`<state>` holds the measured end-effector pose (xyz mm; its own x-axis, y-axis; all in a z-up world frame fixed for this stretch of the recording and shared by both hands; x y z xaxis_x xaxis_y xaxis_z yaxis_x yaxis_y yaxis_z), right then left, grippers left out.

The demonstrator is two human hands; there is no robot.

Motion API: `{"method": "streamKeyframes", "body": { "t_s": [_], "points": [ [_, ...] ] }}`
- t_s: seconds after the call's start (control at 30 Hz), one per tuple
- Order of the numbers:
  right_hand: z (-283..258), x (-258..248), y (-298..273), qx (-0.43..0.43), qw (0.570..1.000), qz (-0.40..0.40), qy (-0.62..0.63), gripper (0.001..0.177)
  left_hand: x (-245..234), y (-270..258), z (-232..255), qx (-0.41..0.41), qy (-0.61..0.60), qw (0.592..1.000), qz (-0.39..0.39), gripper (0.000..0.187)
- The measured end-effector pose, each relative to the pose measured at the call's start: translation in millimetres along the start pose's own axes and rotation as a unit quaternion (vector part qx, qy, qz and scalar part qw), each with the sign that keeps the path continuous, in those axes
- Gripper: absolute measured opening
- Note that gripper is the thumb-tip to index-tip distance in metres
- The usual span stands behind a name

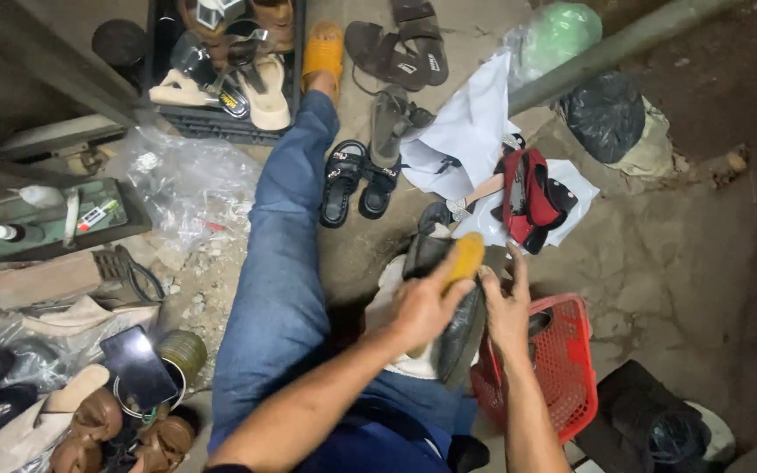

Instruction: The person sits on the floor and uses a yellow brush to scrub a black shoe held in their lap. They repeatedly brush the upper, sides, and sole of the shoe, rotating it to access different areas.

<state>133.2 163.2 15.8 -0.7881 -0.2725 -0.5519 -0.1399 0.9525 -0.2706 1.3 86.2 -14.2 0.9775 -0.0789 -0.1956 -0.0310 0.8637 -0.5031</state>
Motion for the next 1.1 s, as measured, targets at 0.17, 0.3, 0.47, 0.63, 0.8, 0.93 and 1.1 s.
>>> {"method": "streamKeyframes", "body": {
  "t_s": [0.17,0.3,0.47,0.63,0.8,0.93,1.1],
  "points": [
    [-1.0,-1.3,-5.2,-0.005,1.0,0.009,-0.027,0.066,-5.6,26.8,-74.8,-0.037,-0.003,0.998,0.043,0.061],
    [5.0,2.2,-3.4,0.004,0.999,0.018,-0.036,0.067,-18.1,-18.1,-46.7,-0.042,-0.036,0.998,0.029,0.063],
    [-12.9,9.4,-14.5,-0.006,0.997,0.03,-0.066,0.065,-15.1,5.2,-42.6,0.012,-0.061,0.997,0.038,0.068],
    [-5.5,12.8,-14.6,-0.028,0.995,0.039,-0.082,0.064,-25.9,-9.4,-31.4,0.02,-0.098,0.993,0.059,0.07],
    [-1.9,18.6,-14.0,-0.055,0.991,0.048,-0.108,0.064,-28.1,-12.8,-30.7,0.085,-0.189,0.978,0.029,0.065],
    [-4.1,21.9,-16.3,-0.065,0.988,0.051,-0.129,0.066,-29.6,21.4,-56.2,0.026,-0.066,0.996,0.056,0.065],
    [-8.5,15.1,-18.6,0.052,0.995,0.086,-0.021,0.06,-18.4,-30.5,-37.6,0.072,-0.118,0.989,-0.055,0.066]
  ]
}}
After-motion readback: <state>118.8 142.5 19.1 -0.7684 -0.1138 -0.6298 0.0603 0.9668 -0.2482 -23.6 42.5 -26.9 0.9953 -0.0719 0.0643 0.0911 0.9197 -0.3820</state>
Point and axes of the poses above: each hand's wrist, its own y-axis towards the middle knuckle, its own x-axis out of the palm, z = x × y, the point moved 6 cm from there along y, towards the middle knuckle, and after that the axes turned 4 degrees about -z, right-handed, at the moved point
